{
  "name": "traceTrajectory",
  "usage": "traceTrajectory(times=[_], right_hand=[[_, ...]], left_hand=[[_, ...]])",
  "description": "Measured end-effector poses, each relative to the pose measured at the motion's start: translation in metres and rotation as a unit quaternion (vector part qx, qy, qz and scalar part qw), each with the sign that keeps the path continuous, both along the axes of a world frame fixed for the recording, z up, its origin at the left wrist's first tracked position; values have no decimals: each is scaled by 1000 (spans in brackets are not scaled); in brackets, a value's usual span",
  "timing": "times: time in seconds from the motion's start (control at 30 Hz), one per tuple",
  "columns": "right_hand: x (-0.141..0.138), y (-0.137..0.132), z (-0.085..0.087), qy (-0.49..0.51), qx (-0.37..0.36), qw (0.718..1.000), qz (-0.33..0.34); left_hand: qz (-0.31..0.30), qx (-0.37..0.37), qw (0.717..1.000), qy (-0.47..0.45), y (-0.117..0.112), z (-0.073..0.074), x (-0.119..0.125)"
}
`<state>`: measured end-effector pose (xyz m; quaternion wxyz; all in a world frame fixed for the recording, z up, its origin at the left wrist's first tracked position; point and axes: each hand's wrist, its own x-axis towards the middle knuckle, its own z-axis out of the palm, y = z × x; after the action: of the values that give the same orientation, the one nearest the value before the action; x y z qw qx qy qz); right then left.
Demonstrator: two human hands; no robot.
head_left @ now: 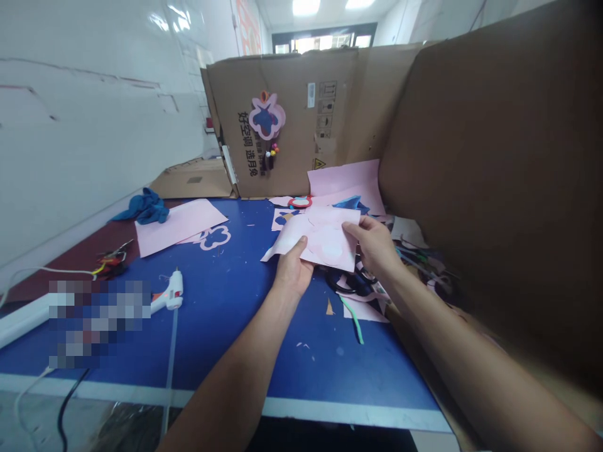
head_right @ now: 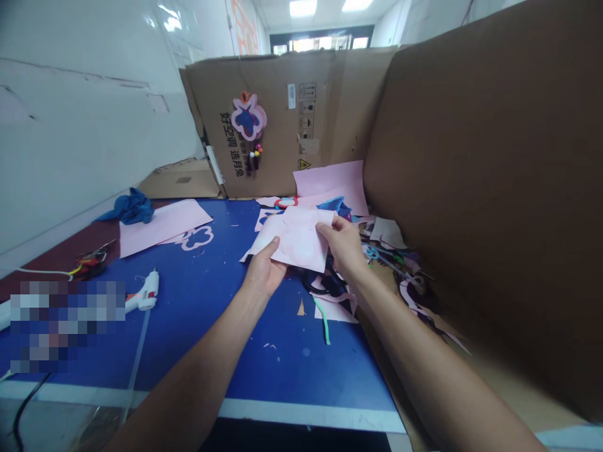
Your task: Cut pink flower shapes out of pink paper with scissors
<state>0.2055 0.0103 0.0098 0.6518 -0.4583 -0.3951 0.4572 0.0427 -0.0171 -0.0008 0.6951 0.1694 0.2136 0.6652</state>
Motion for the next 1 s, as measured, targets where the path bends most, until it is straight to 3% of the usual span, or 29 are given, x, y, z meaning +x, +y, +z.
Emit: traceTrajectory(times=[0.17,0.47,0.63,0.87,1.0], right_hand=[[-1,-5,8,10,-13,999,49],[3,-5,11,71,-65,985,145],[-1,-6,9,77,-64,984,148],[-4,-5,6,96,-42,988,117],[-5,-4,5,95,-41,988,113]], left_hand=[[42,7,999,18,7,-3,-6],[50,16,997,49,8,-3,-11],[34,45,997,61,5,-2,-10],[-40,32,999,18,-1,8,-10],[-29,27,999,23,-1,10,-10]])
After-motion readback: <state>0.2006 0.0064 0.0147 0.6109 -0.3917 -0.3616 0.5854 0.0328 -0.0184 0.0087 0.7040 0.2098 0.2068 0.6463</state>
